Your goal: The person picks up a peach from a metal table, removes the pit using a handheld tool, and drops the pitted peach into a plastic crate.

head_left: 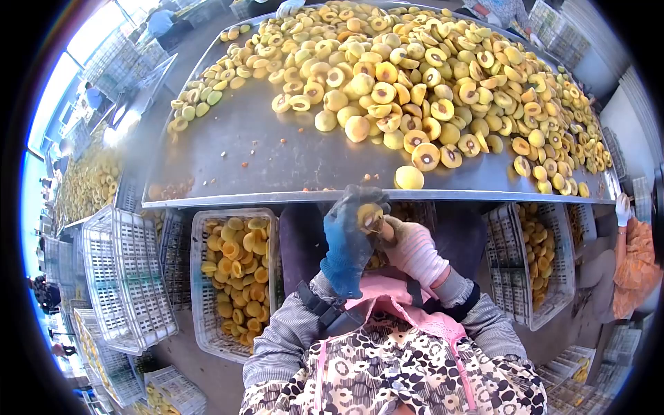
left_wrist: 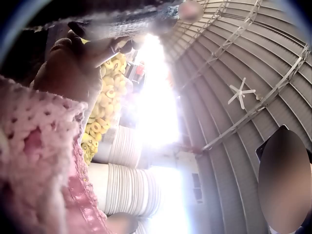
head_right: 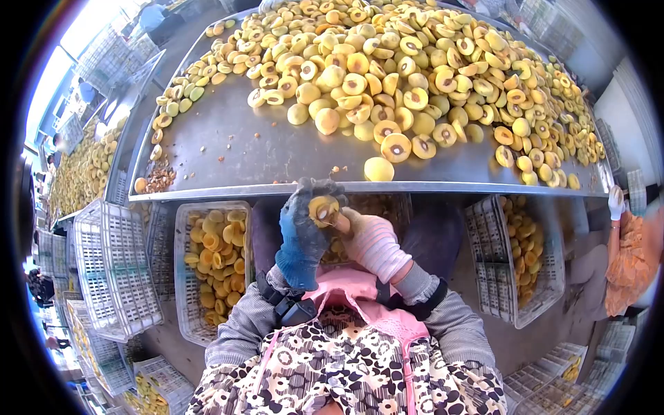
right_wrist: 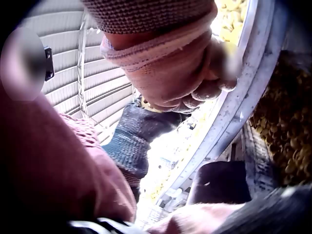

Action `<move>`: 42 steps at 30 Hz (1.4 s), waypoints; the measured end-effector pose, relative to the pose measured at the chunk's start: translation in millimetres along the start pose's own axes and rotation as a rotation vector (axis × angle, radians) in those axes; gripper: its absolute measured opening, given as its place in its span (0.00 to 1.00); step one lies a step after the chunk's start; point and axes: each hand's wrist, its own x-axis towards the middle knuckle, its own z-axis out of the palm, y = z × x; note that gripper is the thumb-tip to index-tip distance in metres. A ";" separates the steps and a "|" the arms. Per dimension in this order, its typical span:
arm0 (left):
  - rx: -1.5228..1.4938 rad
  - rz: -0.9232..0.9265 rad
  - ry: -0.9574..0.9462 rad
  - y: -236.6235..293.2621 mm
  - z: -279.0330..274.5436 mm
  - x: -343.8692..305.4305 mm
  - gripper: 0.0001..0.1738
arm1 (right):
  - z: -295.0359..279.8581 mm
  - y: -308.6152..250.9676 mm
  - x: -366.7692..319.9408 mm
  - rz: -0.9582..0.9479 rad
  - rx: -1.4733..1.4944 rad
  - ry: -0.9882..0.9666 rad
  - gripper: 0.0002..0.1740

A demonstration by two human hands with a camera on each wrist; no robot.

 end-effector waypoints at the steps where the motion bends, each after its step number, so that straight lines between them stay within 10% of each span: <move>1: 0.085 0.044 -0.003 7.7 2.7 -1.2 0.20 | -2.8 -2.1 1.0 0.005 0.004 0.000 0.14; 5: -0.045 0.011 -0.056 30.4 4.9 -4.0 0.22 | -3.4 -8.1 -6.7 -0.026 0.018 -0.080 0.13; 8: -0.267 -0.266 -0.331 29.1 -13.0 9.2 0.20 | -12.5 -4.4 -15.2 -0.073 0.919 -0.429 0.10; 12: -0.049 -0.200 -0.369 22.7 -6.8 11.0 0.18 | -9.1 8.1 -2.1 -0.099 0.455 -0.305 0.11; 15: -0.187 -0.360 -0.599 29.6 -14.9 17.3 0.18 | -2.5 14.5 8.1 -0.551 0.502 -0.356 0.12; 16: -0.428 -0.506 -0.731 30.6 -18.2 18.2 0.18 | -24.6 -17.5 -8.7 -0.358 1.058 -0.424 0.16; 19: -0.275 -0.201 -0.603 39.7 -36.0 14.8 0.19 | -14.4 -8.1 -5.3 0.028 0.803 -0.820 0.16; 21: 0.052 -0.169 -0.283 45.8 -84.3 14.9 0.22 | -0.5 25.3 -12.4 -0.049 0.695 -0.717 0.17; 23: 1.197 -0.305 -0.247 64.2 -160.7 10.5 0.28 | -9.0 46.9 -14.9 -0.162 -0.197 -0.713 0.17; 25: 2.144 0.107 -0.302 90.9 -211.7 -18.7 0.33 | -24.3 86.4 -27.7 0.029 -0.550 -0.564 0.13; 28: 1.888 -0.145 -0.200 136.7 -234.4 -15.5 0.34 | -94.1 73.0 -21.9 -0.016 -0.363 -0.218 0.12; 31: 1.643 0.042 -0.197 177.9 -219.6 15.9 0.28 | -154.4 84.4 -2.7 -0.042 -0.070 0.160 0.18; 38: 1.738 -0.039 -0.341 282.0 -116.3 154.3 0.28 | -303.3 136.5 102.4 -0.177 -0.314 0.402 0.24; 42: 1.735 0.093 -0.340 274.7 -93.8 260.2 0.27 | -367.0 107.3 158.9 0.098 -0.528 0.468 0.24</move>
